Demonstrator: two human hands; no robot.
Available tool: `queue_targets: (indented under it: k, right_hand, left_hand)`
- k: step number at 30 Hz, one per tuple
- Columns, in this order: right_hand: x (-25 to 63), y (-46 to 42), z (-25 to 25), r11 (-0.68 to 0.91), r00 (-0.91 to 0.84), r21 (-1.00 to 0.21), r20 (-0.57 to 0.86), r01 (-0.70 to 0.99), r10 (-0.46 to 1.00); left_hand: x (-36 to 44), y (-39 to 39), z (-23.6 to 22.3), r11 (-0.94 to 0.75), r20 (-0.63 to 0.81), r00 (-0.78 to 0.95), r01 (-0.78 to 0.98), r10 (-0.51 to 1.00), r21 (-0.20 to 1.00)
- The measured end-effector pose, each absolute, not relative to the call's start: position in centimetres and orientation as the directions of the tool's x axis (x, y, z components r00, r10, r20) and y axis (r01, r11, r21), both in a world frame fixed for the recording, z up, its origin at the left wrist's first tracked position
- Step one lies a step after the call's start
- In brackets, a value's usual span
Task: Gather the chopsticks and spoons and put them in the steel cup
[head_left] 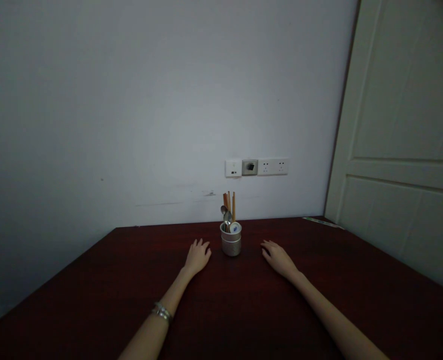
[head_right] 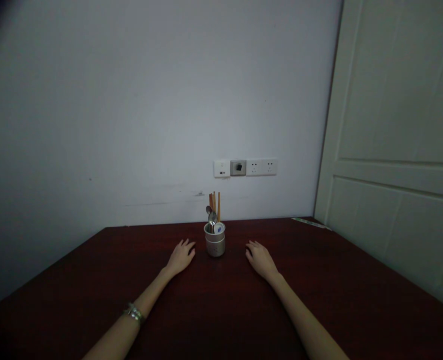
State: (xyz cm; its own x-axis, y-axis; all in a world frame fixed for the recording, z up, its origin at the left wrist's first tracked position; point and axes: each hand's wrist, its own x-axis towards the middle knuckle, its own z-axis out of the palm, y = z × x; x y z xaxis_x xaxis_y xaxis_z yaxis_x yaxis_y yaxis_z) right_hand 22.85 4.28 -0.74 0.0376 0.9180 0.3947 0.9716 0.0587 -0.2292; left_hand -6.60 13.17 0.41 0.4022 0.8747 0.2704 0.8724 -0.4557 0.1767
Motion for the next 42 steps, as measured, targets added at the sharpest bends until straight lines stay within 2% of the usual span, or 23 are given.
queue_targets:
  k: [13, 28, 36, 42]
  right_hand:
    - [22.65, 4.07, -0.41, 0.069, 0.042, -0.258, 0.404, 0.964, 0.914]
    - [22.72, 4.02, -0.45, 0.064, 0.037, -0.226, 0.416, 0.972, 0.909]
    - [22.71, 3.98, -0.32, 0.056, 0.06, -0.271, 0.401, 0.961, 0.914]
    - [22.64, 3.92, -0.31, 0.049, 0.06, -0.259, 0.398, 0.965, 0.915]
  left_hand:
    - [-6.58, 12.87, 0.7, -0.443, 0.256, 0.391, 0.877, 0.884, 0.189]
    - [-6.55, 12.94, 0.68, -0.463, 0.254, 0.411, 0.863, 0.876, 0.201]
    - [-6.53, 13.27, 0.36, -0.466, 0.27, 0.416, 0.872, 0.868, 0.153]
    - [-6.47, 13.14, 0.46, -0.446, 0.265, 0.4, 0.883, 0.877, 0.145]
